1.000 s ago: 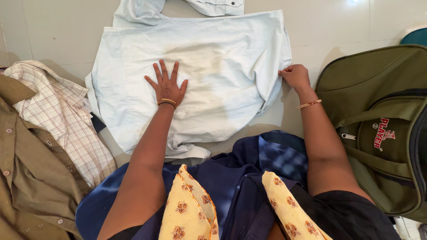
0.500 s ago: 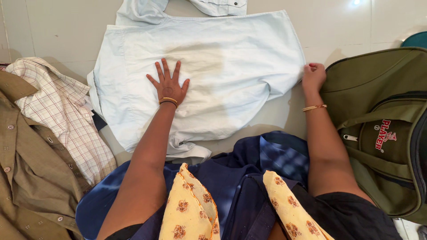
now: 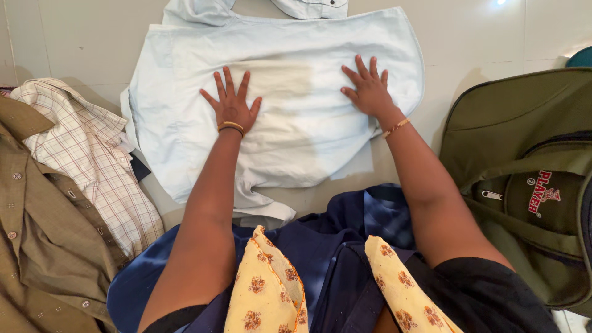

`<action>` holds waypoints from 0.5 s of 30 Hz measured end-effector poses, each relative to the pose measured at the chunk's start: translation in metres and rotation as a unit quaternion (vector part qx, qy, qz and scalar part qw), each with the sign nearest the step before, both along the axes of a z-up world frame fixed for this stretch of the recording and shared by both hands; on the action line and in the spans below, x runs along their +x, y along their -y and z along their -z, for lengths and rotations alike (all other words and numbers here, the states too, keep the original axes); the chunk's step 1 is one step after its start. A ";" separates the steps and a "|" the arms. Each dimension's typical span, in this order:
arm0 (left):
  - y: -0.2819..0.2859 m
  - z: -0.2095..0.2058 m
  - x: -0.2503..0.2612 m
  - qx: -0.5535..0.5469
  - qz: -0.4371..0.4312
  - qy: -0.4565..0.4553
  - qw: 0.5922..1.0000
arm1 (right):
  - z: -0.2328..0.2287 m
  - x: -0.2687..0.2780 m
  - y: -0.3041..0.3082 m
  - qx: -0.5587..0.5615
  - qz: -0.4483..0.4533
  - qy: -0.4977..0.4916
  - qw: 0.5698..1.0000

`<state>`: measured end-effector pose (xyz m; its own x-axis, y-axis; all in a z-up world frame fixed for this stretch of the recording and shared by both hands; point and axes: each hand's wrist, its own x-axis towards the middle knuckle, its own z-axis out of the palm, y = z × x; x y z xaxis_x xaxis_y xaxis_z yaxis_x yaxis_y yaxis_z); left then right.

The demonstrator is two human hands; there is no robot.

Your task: The person buttons a light blue shirt and then folds it by tucking in the sleeves and flattening the torso section on the floor.

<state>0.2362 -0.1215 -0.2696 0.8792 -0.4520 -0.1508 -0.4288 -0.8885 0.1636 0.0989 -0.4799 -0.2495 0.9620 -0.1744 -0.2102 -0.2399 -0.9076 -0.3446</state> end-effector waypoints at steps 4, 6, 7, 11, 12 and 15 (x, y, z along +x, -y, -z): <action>0.002 -0.004 0.023 0.002 0.004 0.003 1.000 | 0.003 0.031 0.007 0.004 0.010 -0.011 1.000; 0.003 -0.004 0.033 0.011 0.005 0.005 1.000 | 0.002 0.045 0.011 0.002 0.008 -0.028 1.000; 0.003 -0.004 0.039 0.015 0.006 0.006 1.000 | 0.001 0.052 0.013 0.001 0.007 -0.035 0.999; 0.002 0.001 0.058 0.010 0.004 0.004 1.000 | -0.004 0.078 0.024 0.012 0.003 -0.070 0.997; 0.003 0.003 0.062 0.011 0.001 0.005 1.000 | -0.006 0.086 0.029 0.021 0.007 -0.097 0.995; 0.011 0.010 0.069 0.022 -0.021 -0.027 0.999 | -0.011 0.097 0.043 0.064 0.000 -0.108 0.992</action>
<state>0.3055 -0.1327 -0.2793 0.8870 -0.4069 -0.2182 -0.3826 -0.9123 0.1460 0.1961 -0.5231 -0.2390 0.8922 -0.1331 -0.4316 -0.3203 -0.8602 -0.3969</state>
